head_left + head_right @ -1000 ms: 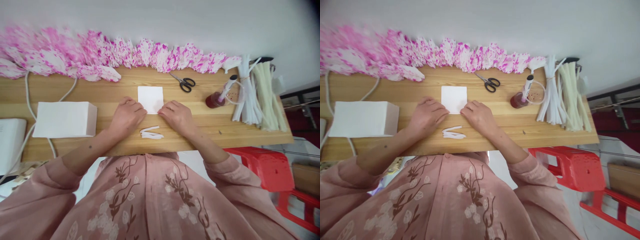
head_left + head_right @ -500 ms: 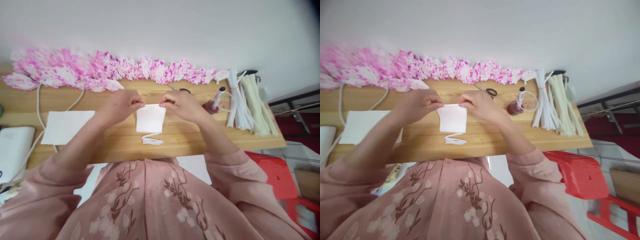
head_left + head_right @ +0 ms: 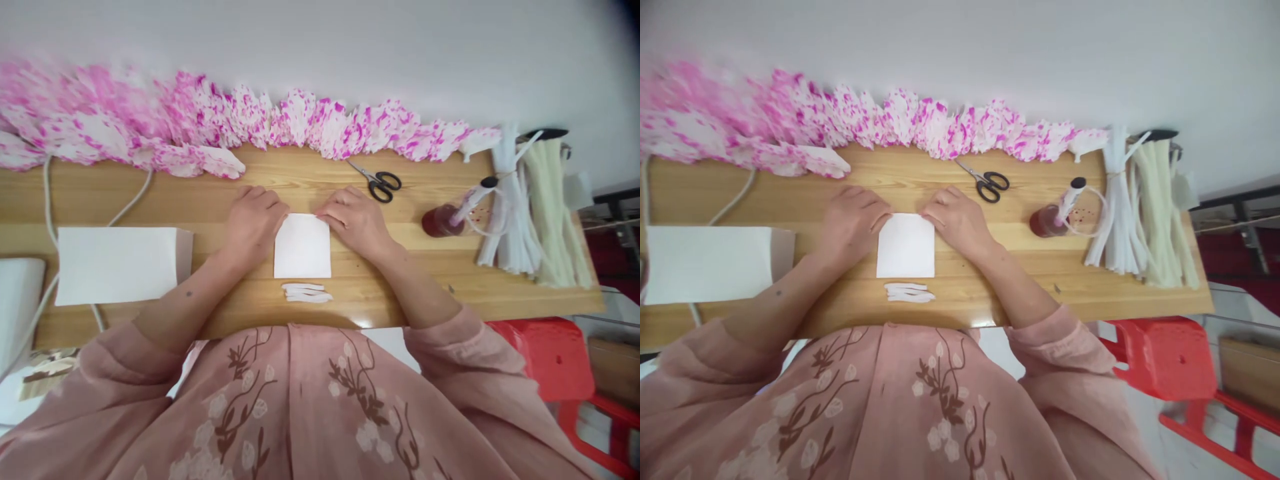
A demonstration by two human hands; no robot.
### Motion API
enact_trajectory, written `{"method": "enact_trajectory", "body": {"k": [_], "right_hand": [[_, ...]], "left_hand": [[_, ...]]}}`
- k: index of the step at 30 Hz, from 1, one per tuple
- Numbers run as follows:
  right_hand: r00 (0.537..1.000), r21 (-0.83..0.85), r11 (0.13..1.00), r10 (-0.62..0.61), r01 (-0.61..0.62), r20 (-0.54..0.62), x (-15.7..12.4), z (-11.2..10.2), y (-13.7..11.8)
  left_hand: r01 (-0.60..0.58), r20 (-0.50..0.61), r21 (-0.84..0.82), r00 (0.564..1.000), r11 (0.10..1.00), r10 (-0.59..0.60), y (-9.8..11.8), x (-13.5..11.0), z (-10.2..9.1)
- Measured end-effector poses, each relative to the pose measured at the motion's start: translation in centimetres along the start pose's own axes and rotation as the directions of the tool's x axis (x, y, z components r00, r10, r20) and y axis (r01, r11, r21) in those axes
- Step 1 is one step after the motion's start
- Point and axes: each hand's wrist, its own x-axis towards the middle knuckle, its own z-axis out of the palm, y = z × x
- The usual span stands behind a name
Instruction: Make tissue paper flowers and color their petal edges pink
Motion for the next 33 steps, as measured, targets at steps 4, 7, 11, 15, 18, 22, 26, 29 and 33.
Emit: {"method": "enact_trajectory", "body": {"k": [4,7,11,15,18,22,26,29,33], "right_hand": [[1.0,0.019,1.0,0.015,-0.015,0.007,-0.1,-0.1,-0.1],[0.999,0.029,0.999,0.028,-0.029,0.032,-0.2,-0.5,-0.2],[0.998,0.006,1.0,0.029,-0.03,0.06,-0.4,-0.9,-0.5],[0.997,-0.042,0.999,0.018,-0.015,0.072,-0.6,-1.1,-0.7],[0.997,-0.083,0.996,-0.016,0.023,0.082,-0.7,-1.3,-0.7],[0.995,-0.113,0.992,-0.051,0.061,0.091,-0.8,-1.5,-0.8],[0.994,-0.097,0.993,-0.05,0.059,0.097,-0.9,-1.6,-0.9],[0.994,-0.073,0.997,-0.026,0.034,0.109,-0.9,-1.9,-1.1],[0.99,-0.064,0.998,-0.002,0.011,0.139,-0.8,-2.3,-1.5]], "left_hand": [[-0.006,-0.039,0.016,0.999,1.0,0.007,-0.2,-0.1,0.2],[-0.023,-0.025,0.007,0.999,1.0,0.023,-0.2,-0.1,-0.1],[-0.022,0.036,-0.046,0.999,0.999,0.024,-0.2,0.0,-0.7],[0.031,0.115,-0.109,0.993,0.994,-0.018,-0.1,0.0,-1.0],[0.04,0.138,-0.107,0.99,0.993,-0.025,-0.1,0.0,-1.2],[-0.009,0.11,-0.087,0.994,0.996,0.019,-0.1,-0.1,-1.3],[-0.076,0.111,-0.041,0.991,0.996,0.08,-0.2,-0.1,-1.7],[-0.115,0.105,-0.029,0.988,0.993,0.117,-0.2,-0.1,-2.2],[-0.072,0.151,-0.068,0.985,0.995,0.082,-0.2,-0.1,-2.5]]}}
